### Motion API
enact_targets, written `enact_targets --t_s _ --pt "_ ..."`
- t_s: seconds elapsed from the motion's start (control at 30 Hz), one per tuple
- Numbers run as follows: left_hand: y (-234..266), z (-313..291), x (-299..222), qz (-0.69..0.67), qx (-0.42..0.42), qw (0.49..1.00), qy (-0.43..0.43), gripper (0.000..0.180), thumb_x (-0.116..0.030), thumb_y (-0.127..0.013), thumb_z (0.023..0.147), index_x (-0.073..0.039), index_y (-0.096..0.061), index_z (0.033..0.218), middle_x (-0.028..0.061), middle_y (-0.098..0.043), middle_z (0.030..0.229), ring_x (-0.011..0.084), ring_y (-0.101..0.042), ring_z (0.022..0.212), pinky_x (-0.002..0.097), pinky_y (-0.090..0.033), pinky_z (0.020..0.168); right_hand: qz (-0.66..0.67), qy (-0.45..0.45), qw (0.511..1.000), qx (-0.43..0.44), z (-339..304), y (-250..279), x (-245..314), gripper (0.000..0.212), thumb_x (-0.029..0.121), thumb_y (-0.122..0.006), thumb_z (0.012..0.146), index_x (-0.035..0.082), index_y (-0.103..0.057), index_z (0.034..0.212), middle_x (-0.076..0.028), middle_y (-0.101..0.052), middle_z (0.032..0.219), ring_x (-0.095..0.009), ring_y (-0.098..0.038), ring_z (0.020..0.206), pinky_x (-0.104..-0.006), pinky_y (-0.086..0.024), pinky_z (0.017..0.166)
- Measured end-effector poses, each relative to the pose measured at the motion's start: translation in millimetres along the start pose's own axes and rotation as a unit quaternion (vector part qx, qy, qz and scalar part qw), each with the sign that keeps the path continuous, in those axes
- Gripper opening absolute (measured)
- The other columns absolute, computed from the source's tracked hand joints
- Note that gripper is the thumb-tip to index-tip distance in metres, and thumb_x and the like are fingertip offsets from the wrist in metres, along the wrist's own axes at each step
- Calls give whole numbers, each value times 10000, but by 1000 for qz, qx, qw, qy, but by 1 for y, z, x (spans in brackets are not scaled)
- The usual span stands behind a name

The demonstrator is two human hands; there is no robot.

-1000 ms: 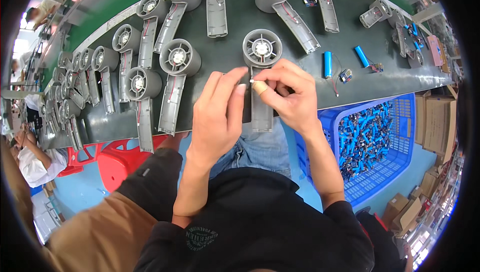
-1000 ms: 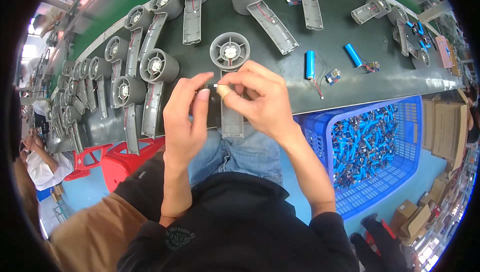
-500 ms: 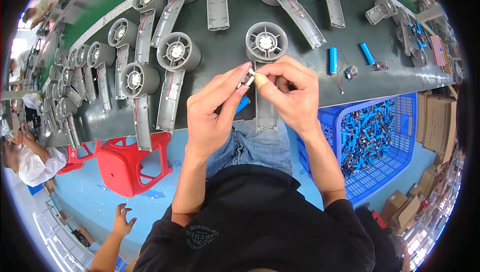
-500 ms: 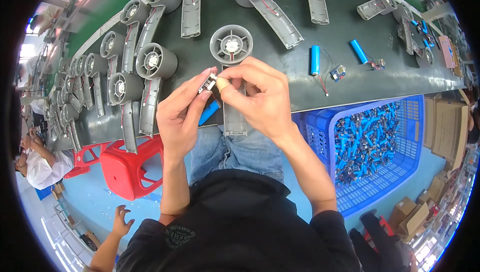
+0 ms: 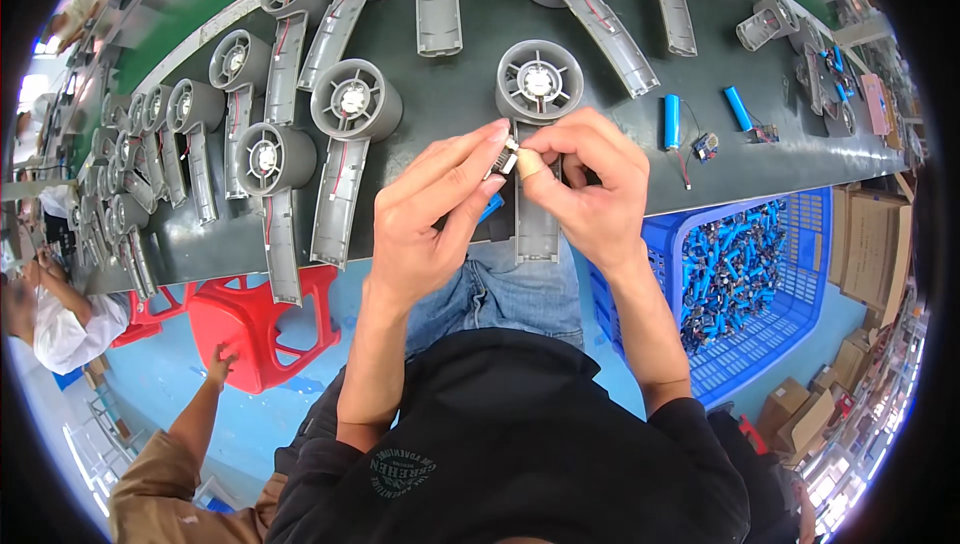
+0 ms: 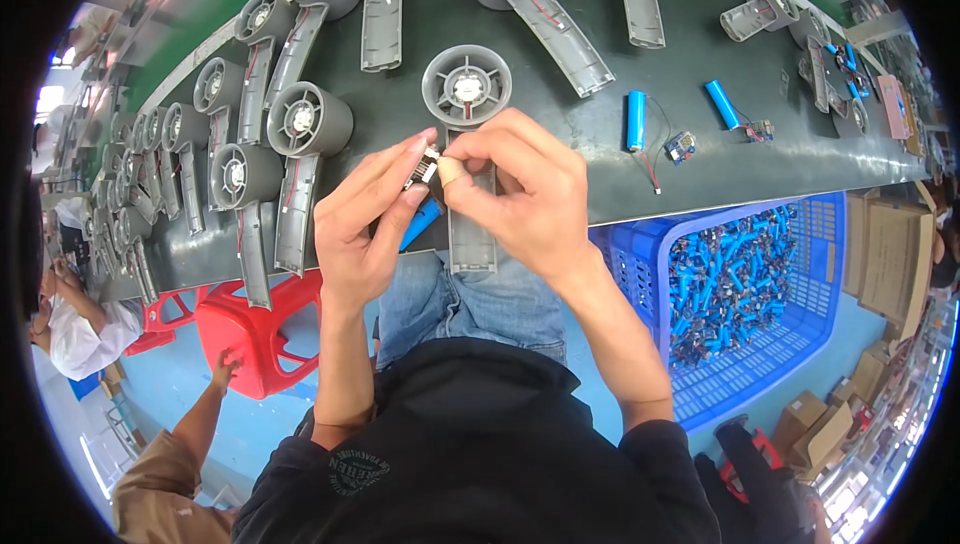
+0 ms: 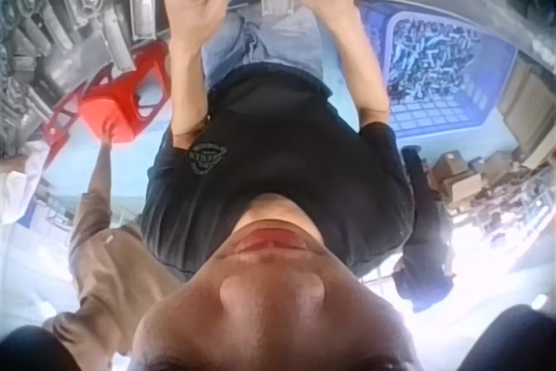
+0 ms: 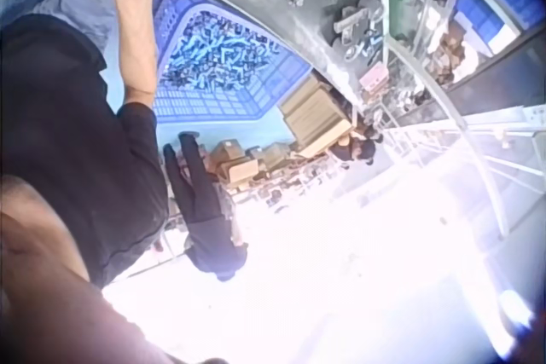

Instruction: The recorder is assembling small circular components into metal housings on an assembly line.

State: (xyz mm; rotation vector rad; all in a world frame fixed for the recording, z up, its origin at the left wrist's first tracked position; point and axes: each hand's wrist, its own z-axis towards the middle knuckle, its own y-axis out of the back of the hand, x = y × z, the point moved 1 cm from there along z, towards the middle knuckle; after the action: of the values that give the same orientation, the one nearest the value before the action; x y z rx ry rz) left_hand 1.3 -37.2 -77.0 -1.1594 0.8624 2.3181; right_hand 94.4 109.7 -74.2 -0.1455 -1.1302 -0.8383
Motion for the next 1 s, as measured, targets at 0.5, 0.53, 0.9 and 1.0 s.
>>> enact_targets --t_s 0.5,0.53,0.9,1.0 --pt "4 1 4 -1 11 1000 -3 377 91 -682 801 37 -683 1174 170 -694 1091 295 -658 945 341 -526 795 -17 0 1000 20 3 0 -1 139 -23 -765 714 29 -689 819 -7 -591 760 -44 -458 516 -230 -361 467" --pt "4 1 4 -8 14 1000 1 378 90 -680 805 36 -682 1180 173 -692 1091 294 -659 944 339 -525 792 -37 33 999 20 5 -1 0 159 -26 -770 702 32 -685 823 -21 -598 758 -81 -510 539 -247 -405 483" --pt "8 2 5 -18 33 999 6 377 102 -658 810 38 -673 1181 164 -678 1052 301 -638 916 340 -521 766 -111 140 984 7 2 -4 -2 182 -52 -794 701 7 -698 844 -36 -625 764 -89 -484 528 -235 -387 463" --pt "9 1 5 -24 39 999 6 376 105 -654 809 37 -675 1178 165 -678 1049 305 -637 915 344 -520 772 -121 151 981 6 0 -4 -3 182 -56 -793 696 6 -697 838 -41 -635 767 -91 -496 531 -233 -399 467"
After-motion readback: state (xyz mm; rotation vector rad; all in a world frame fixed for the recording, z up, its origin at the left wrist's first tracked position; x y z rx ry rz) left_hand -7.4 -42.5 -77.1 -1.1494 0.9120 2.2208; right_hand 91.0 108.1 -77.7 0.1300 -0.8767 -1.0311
